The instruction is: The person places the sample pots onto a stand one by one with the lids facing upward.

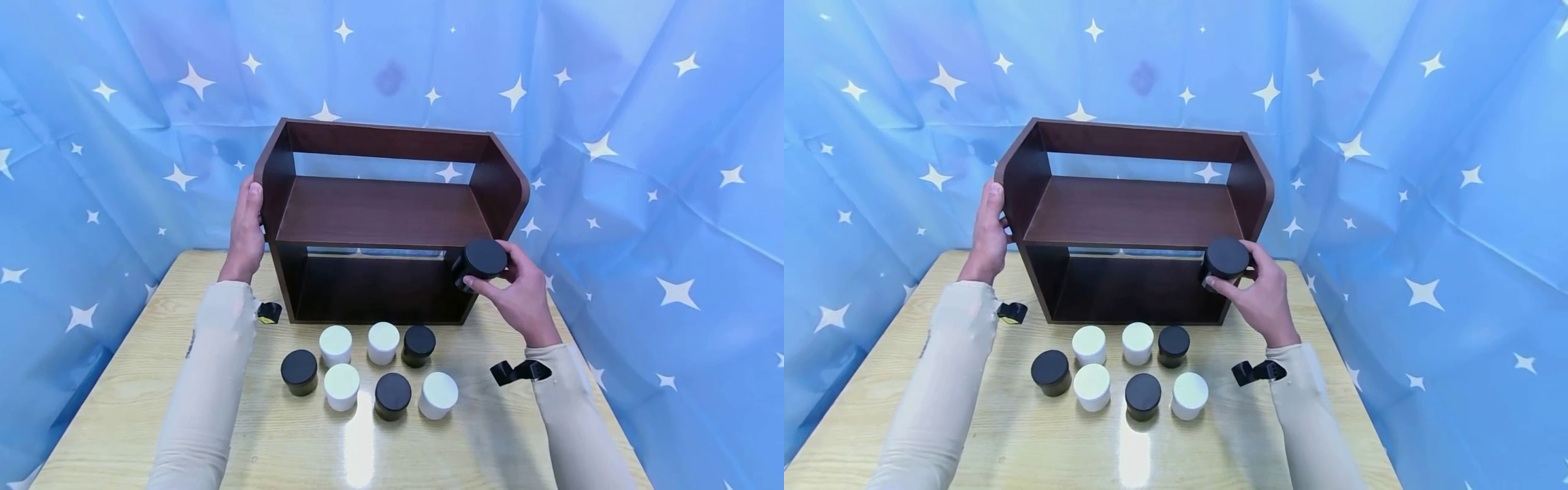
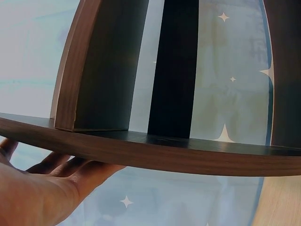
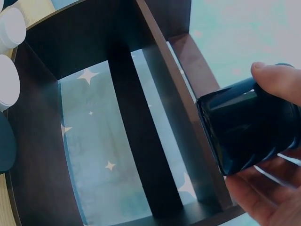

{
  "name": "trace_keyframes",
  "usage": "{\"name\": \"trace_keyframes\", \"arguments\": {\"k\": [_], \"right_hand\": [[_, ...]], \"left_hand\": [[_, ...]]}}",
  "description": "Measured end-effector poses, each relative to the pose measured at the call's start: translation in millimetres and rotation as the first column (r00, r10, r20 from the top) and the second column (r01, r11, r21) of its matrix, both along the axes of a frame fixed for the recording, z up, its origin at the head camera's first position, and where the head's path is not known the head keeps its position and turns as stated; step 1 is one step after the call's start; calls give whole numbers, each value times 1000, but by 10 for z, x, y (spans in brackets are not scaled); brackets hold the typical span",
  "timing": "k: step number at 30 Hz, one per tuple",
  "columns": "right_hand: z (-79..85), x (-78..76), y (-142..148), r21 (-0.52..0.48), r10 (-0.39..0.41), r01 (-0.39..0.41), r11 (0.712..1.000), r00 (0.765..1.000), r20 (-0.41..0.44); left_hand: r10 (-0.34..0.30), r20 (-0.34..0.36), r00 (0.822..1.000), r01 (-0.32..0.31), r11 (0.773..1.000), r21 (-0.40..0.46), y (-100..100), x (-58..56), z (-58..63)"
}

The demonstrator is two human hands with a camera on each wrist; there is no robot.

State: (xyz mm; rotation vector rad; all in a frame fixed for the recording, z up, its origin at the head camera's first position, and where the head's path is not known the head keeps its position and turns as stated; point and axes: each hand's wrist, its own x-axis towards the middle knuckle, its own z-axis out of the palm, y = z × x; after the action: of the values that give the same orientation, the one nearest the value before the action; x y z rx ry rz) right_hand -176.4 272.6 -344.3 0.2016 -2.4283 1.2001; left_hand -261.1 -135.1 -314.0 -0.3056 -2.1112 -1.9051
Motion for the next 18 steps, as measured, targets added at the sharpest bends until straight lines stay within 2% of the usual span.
{"name": "trace_keyframes", "arguments": {"k": [18], "right_hand": [[113, -102, -57, 8, -23, 24, 1000, 998, -64]], "left_hand": [[1, -8, 1000, -1, 1000, 9, 2, 6, 8]]}}
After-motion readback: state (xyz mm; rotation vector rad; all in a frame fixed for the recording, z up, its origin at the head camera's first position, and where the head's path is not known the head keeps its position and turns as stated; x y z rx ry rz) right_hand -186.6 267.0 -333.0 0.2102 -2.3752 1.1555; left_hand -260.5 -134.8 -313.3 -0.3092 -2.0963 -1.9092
